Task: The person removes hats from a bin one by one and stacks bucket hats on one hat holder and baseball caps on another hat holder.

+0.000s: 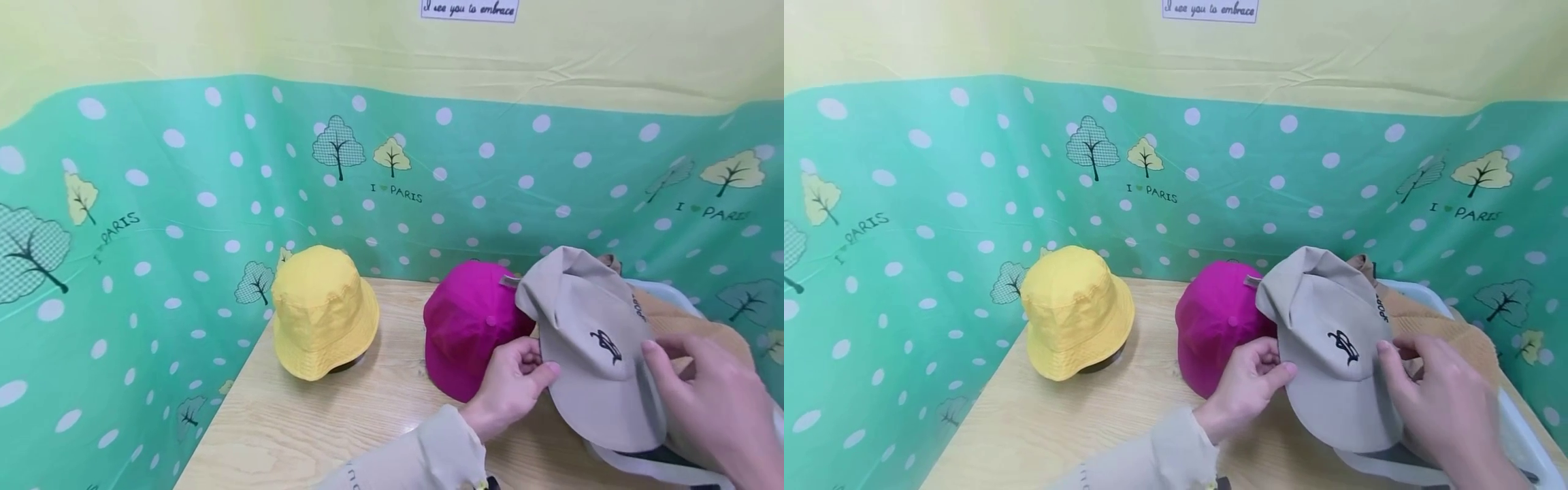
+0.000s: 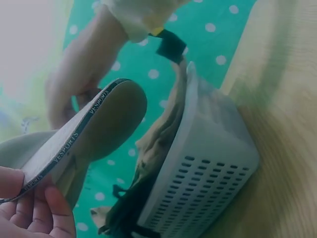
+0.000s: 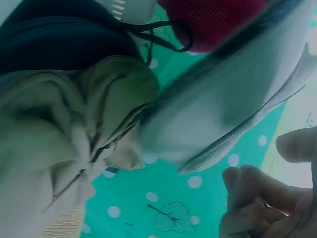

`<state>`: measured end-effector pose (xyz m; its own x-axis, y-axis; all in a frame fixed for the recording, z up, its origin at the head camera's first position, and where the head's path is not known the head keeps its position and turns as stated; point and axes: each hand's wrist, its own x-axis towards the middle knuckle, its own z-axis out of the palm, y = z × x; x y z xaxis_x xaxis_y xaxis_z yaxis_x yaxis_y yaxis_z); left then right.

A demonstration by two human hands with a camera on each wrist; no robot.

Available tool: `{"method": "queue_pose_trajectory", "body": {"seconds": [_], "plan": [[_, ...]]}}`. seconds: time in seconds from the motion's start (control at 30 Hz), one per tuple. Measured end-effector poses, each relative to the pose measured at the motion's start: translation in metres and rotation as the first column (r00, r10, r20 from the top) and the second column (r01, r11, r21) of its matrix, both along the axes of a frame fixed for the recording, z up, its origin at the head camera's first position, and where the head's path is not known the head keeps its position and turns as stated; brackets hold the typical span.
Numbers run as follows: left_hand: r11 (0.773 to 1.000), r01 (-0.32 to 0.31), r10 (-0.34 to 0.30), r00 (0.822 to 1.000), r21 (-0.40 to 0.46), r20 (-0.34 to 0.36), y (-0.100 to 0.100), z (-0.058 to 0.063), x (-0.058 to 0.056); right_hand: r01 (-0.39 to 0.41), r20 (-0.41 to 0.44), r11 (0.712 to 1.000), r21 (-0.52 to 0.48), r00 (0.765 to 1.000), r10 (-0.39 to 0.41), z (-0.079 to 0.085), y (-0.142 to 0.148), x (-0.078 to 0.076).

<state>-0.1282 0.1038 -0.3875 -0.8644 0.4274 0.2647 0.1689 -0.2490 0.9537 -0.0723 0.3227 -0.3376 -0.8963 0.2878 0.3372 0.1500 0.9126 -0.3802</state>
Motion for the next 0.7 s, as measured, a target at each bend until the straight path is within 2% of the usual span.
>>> {"method": "queue_pose_trajectory", "body": {"seconds": [0.13, 0.33, 0.47, 0.6, 0.7], "plan": [[0.999, 0.006, -0.007, 0.999, 0.037, 0.033, -0.01, 0.001, -0.003, -0.004, 0.098, 0.998, -0.059, 0.995, 0.01, -0.007, 0.007, -0.007], [0.998, 0.01, -0.013, 0.998, 0.062, 0.059, -0.024, 0.005, -0.008, -0.13, 0.116, 0.983, -0.131, 0.983, 0.145, -0.013, 0.01, -0.011], [0.998, 0.009, -0.014, 0.997, 0.066, 0.072, -0.033, 0.008, -0.012, -0.147, 0.164, 0.968, -0.206, 0.969, 0.182, -0.016, 0.005, -0.013], [0.998, 0.006, -0.01, 0.997, 0.057, 0.082, -0.042, 0.011, -0.015, -0.159, 0.191, 0.937, -0.311, 0.955, 0.225, -0.016, 0.0, -0.014], [0.999, -0.006, 0.003, 0.998, 0.044, 0.063, -0.049, 0.016, -0.015, -0.16, 0.184, 0.911, -0.38, 0.952, 0.244, -0.016, -0.005, -0.013]]}}
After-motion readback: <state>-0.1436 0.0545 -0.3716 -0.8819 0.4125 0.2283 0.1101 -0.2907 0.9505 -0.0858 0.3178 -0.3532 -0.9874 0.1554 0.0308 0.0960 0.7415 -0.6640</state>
